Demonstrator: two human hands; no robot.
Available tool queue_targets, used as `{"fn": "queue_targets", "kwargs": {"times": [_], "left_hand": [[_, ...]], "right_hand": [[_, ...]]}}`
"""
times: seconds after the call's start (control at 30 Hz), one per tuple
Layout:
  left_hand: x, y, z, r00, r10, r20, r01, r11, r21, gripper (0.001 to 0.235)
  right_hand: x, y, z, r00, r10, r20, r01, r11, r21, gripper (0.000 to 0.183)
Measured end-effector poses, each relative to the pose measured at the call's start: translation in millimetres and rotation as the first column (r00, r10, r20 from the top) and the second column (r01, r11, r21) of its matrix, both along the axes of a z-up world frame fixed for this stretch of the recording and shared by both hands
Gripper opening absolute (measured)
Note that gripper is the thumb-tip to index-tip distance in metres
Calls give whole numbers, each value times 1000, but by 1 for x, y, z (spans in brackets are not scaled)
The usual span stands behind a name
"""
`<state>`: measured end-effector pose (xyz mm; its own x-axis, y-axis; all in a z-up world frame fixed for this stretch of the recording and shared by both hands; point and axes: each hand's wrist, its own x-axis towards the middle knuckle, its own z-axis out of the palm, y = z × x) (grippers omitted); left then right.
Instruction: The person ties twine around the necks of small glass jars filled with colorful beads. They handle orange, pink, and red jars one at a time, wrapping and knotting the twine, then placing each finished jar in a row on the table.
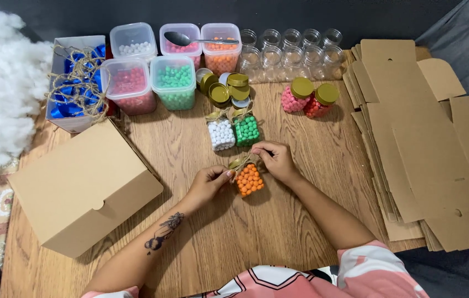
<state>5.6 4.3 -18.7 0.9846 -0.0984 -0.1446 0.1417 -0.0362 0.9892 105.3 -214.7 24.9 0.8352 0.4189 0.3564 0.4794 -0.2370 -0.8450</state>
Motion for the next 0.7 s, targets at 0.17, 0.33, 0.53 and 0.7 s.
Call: {"fn": "queue_targets", "kwargs": {"times": [0.17, 0.33, 0.53, 0.7], "left_hand": [[0, -2, -16, 999, 37, -6, -38, 997, -69, 25], [-2, -3, -9, 999, 41, -13, -42, 993, -107, 26], [-8, -6, 8, 985, 161, -69, -173, 953, -248, 18], [-8, -6, 18, 923, 380, 64, -316, 840, -441, 46]], "right_hand": [[-1, 0, -1, 999, -10, 39, 10, 1000, 14, 16], [0, 0, 0, 997, -27, 74, 27, 1000, 11, 16], [9, -5, 0, 1000, -14, 1, 14, 1000, -23, 13], [6, -1, -7, 915, 127, -384, -21, 963, 270, 17]]}}
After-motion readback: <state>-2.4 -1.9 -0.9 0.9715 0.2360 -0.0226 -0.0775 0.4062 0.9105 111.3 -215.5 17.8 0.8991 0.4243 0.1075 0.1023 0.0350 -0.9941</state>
